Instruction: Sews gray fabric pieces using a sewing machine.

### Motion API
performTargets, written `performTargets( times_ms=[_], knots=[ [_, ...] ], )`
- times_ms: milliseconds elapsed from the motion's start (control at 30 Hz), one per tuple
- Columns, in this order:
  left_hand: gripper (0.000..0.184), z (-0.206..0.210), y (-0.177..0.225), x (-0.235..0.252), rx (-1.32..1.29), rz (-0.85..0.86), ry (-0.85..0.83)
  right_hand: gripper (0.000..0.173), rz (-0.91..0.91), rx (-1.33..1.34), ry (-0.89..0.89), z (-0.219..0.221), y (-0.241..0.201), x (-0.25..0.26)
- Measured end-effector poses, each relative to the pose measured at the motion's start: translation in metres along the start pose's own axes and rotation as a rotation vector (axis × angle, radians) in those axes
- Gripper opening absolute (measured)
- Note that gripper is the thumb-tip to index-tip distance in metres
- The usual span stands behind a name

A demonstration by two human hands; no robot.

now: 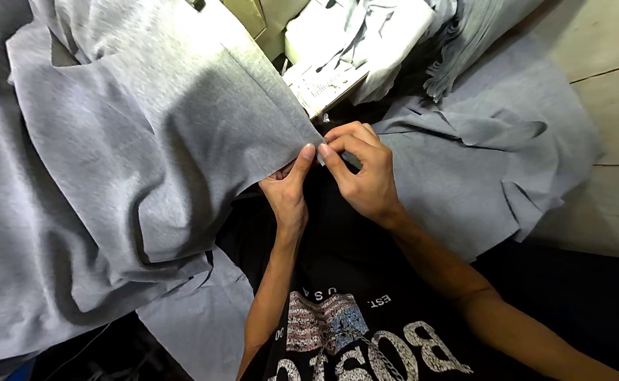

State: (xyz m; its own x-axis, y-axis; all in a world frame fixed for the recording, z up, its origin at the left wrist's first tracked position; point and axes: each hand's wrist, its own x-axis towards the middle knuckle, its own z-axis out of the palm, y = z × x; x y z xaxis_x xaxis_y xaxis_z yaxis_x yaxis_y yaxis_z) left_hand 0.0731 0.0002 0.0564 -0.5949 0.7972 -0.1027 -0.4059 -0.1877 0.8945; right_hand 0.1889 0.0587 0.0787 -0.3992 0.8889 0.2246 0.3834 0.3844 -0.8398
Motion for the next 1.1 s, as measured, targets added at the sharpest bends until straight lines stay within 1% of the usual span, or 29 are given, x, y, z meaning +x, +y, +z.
performTargets(
  times_ms=[100,200,300,333,400,467,500,533,567,600,633,700,767,800,833,900,967,1033,1100],
  knots=[
    [0.025,0.002,0.001,0.001,0.017,-0.012,0.009,0.017,-0.001,-0.016,-0.038,-0.012,0.000,0.008],
    [0.021,0.003,0.002,0.001,0.019,-0.030,0.005,0.022,0.020,0.085,-0.015,-0.019,-0.004,0.029],
    [0.017,0.005,0.001,0.001,-0.001,-0.057,0.005,0.030,0.063,0.270,-0.143,-0.016,-0.015,0.048],
    [0.013,0.006,0.001,0.001,-0.012,-0.066,0.012,0.028,0.070,0.311,-0.174,-0.012,-0.018,0.052],
    [0.010,0.005,0.003,0.002,-0.003,-0.090,-0.020,0.015,0.079,0.325,-0.167,-0.002,-0.022,0.055],
    [0.011,-0.002,0.011,0.001,0.136,-0.141,-0.159,0.011,0.093,0.308,-0.134,0.001,-0.023,0.051],
    [0.013,-0.008,0.017,0.000,0.278,-0.157,-0.282,0.011,0.097,0.312,-0.119,0.000,-0.022,0.047],
    [0.016,-0.014,0.026,-0.002,0.482,-0.152,-0.435,0.012,0.101,0.324,-0.108,-0.001,-0.021,0.044],
    [0.018,-0.019,0.037,-0.004,0.684,-0.105,-0.582,0.012,0.102,0.335,-0.094,-0.001,-0.021,0.042],
    [0.020,-0.022,0.049,-0.006,0.858,-0.027,-0.675,0.011,0.100,0.342,-0.081,-0.002,-0.021,0.042],
    [0.020,-0.025,0.063,-0.007,0.976,0.071,-0.723,0.010,0.093,0.348,-0.070,-0.002,-0.020,0.041],
    [0.020,-0.025,0.091,0.003,1.063,0.316,-0.717,0.011,0.067,0.335,-0.045,-0.001,-0.019,0.040],
    [0.019,-0.018,0.117,0.032,1.133,0.554,-0.698,0.012,0.046,0.306,-0.033,0.002,-0.016,0.039],
    [0.019,-0.011,0.129,0.050,1.219,0.650,-0.728,0.013,0.042,0.295,-0.032,0.002,-0.015,0.037],
    [0.022,-0.002,0.140,0.068,1.315,0.727,-0.783,0.013,0.040,0.290,-0.035,0.002,-0.015,0.036],
    [0.024,0.015,0.153,0.107,1.474,0.853,-0.943,0.013,0.035,0.277,-0.034,0.000,-0.015,0.035],
    [0.022,0.030,0.161,0.137,1.598,0.895,-1.134,0.015,0.020,0.284,-0.022,-0.003,-0.016,0.035],
    [0.017,0.043,0.164,0.156,1.655,0.824,-1.316,0.014,0.011,0.291,-0.019,-0.005,-0.017,0.034],
    [0.012,0.054,0.164,0.170,1.624,0.717,-1.432,0.015,0.014,0.295,-0.023,-0.006,-0.018,0.033]
  ],
)
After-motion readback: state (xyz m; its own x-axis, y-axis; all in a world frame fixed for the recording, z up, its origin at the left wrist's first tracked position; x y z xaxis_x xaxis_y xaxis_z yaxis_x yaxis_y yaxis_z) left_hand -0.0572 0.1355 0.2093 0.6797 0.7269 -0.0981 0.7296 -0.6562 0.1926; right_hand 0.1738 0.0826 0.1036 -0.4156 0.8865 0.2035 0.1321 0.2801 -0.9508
